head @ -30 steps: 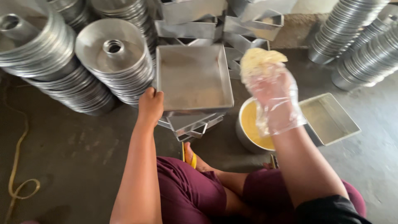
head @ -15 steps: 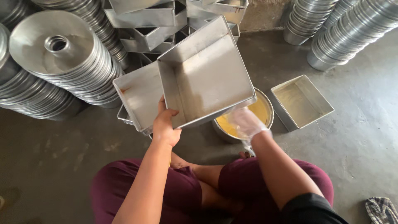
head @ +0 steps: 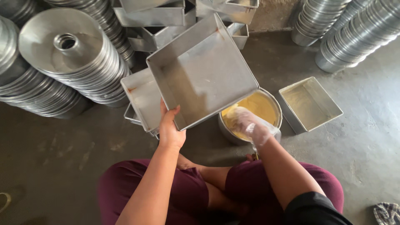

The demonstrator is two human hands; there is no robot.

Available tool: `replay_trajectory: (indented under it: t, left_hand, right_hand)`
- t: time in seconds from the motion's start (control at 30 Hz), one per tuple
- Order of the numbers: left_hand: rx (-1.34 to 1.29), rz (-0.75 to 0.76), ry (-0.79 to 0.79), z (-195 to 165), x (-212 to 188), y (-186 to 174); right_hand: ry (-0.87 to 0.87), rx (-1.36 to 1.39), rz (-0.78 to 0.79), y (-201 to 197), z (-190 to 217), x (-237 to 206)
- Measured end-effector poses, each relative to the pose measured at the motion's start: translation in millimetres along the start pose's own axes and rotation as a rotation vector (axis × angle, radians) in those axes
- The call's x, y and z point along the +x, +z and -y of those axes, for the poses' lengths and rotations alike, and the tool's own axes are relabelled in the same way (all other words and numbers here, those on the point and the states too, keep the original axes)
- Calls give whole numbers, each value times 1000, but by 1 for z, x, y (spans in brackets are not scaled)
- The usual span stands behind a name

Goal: The person sits on the floor and uses a gloved hand to scoop a yellow substance from a metal bowl and spread it inside square metal baking pans. They repeatedly coat the interior surfaces of several pans and set them aside.

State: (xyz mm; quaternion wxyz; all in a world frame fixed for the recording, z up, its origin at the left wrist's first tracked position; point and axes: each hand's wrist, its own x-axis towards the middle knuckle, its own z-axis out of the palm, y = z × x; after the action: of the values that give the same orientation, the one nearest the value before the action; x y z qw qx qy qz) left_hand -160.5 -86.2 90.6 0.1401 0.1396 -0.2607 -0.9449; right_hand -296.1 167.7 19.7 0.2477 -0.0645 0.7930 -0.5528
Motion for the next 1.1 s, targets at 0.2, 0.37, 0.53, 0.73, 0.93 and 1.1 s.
replay_trajectory:
  t: [0.2, 0.37, 0.53, 0.73, 0.93, 1.1]
  left_hand:
    - [161, 65, 231, -36, -29, 2]
    - [333, 69, 379, -55, -42, -17]
    - [461, 207, 411, -36, -69, -21]
    - [559, 365, 452, -21, -97, -20]
    - [517, 434, 333, -14, -95, -27]
    - [521, 426, 368, -15, -90, -35]
  right_hand:
    - [-193, 389, -160, -31, 51, -57]
    - [-499, 472, -438, -43, 105, -122]
    - [-782, -55, -587, -9, 127, -162]
    - [-787, -945, -391, 65, 140, -148]
    - [-455, -1347, -72, 103, 132, -127]
    - [-662, -1635, 41, 119, 144, -140]
